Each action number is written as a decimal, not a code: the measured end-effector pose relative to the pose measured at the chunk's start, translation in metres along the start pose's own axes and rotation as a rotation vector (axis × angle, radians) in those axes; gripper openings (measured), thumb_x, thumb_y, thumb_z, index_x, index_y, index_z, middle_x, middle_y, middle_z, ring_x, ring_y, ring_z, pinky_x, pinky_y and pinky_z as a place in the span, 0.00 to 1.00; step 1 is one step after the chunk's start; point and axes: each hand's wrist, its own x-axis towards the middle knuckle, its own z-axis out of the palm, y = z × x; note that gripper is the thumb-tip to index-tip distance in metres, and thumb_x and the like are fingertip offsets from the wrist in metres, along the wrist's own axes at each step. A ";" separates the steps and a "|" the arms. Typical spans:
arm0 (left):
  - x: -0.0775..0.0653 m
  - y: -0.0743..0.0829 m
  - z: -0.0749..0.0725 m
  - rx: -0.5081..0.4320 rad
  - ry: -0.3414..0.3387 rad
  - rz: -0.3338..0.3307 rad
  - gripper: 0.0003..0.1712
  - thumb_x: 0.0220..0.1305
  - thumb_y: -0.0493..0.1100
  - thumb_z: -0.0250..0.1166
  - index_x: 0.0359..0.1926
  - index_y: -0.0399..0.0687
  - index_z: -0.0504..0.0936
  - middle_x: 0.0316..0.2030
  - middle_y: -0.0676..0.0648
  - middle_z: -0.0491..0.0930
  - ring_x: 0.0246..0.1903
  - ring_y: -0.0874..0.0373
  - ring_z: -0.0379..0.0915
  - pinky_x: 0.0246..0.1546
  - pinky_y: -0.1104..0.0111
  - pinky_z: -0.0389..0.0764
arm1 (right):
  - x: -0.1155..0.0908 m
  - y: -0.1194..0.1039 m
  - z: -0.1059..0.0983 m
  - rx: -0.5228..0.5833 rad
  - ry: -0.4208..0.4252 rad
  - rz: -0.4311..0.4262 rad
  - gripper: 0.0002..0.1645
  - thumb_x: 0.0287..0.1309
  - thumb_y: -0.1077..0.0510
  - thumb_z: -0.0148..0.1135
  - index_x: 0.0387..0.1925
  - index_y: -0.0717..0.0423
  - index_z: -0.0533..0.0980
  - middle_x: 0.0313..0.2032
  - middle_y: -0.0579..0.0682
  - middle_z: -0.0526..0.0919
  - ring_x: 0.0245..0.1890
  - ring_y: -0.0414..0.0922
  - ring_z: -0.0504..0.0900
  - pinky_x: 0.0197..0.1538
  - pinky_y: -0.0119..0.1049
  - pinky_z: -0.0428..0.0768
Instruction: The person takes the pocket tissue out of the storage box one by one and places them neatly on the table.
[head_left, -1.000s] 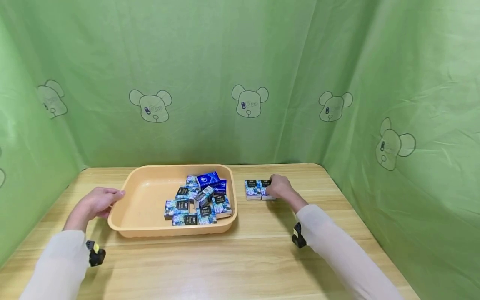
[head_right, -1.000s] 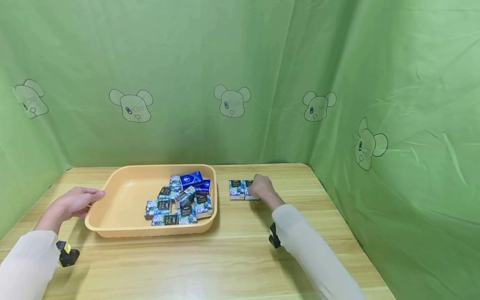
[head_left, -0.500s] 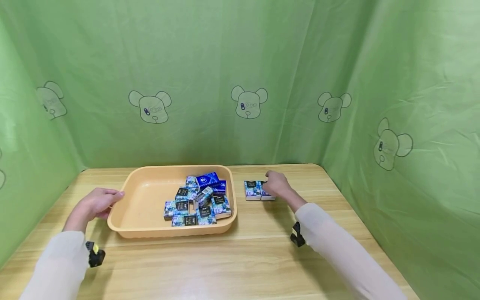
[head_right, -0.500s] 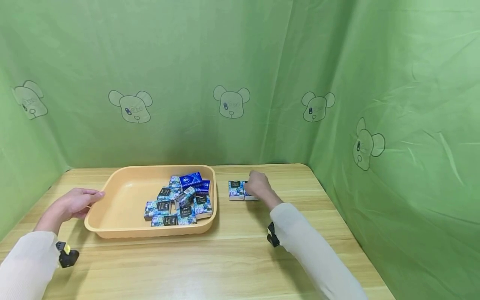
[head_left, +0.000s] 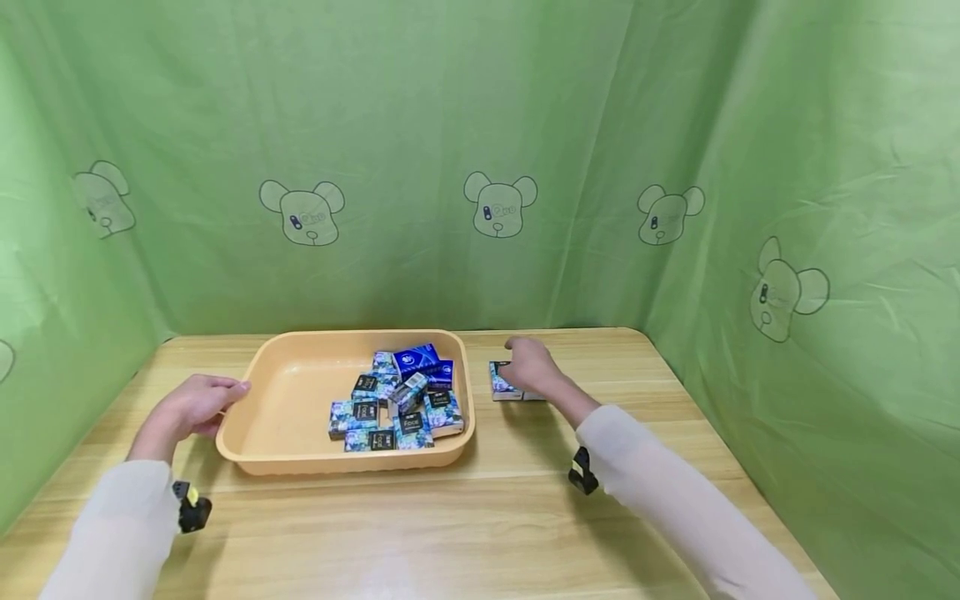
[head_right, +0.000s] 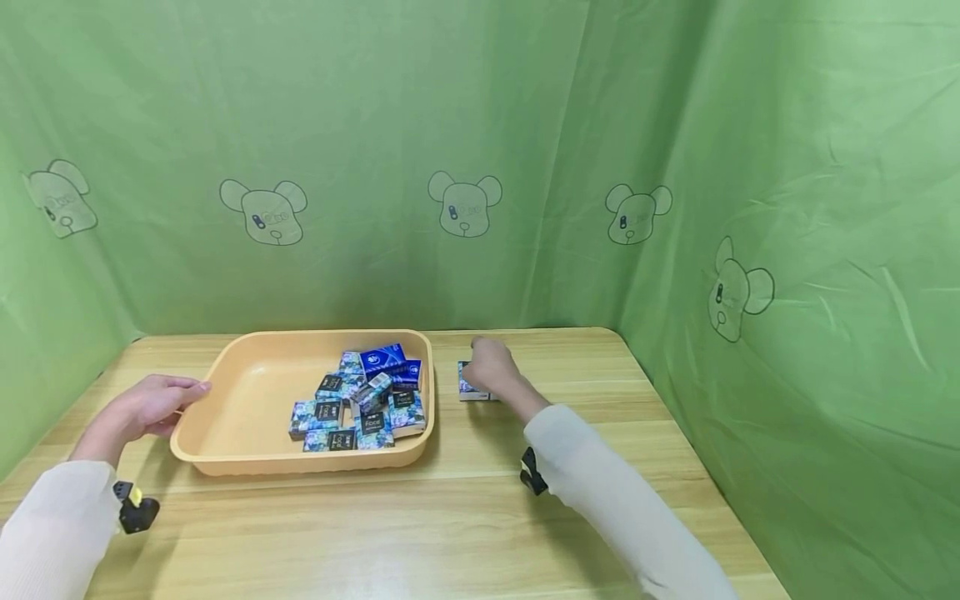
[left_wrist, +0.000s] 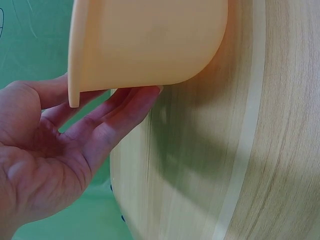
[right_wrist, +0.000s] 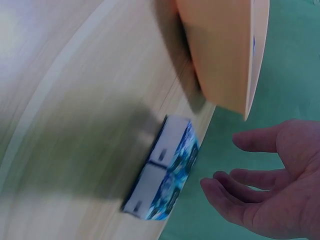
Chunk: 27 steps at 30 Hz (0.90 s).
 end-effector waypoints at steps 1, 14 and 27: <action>0.000 0.000 0.000 -0.001 -0.001 -0.002 0.37 0.80 0.50 0.49 0.73 0.22 0.56 0.41 0.41 0.83 0.29 0.61 0.81 0.30 0.67 0.85 | -0.001 -0.003 0.000 0.002 0.003 -0.009 0.35 0.59 0.62 0.63 0.66 0.70 0.69 0.64 0.67 0.75 0.63 0.62 0.75 0.67 0.53 0.75; 0.002 -0.001 -0.001 -0.011 -0.005 -0.004 0.37 0.80 0.50 0.49 0.72 0.22 0.56 0.41 0.41 0.83 0.30 0.61 0.81 0.31 0.66 0.85 | -0.011 -0.045 0.003 0.013 -0.027 -0.065 0.34 0.63 0.58 0.66 0.67 0.66 0.70 0.64 0.64 0.77 0.64 0.61 0.76 0.66 0.52 0.76; 0.000 0.001 0.000 -0.010 -0.010 0.000 0.37 0.80 0.50 0.49 0.72 0.22 0.56 0.41 0.41 0.83 0.30 0.61 0.80 0.30 0.67 0.84 | -0.027 -0.080 0.010 0.083 -0.068 -0.134 0.34 0.58 0.64 0.69 0.65 0.67 0.71 0.59 0.65 0.80 0.37 0.50 0.84 0.32 0.34 0.84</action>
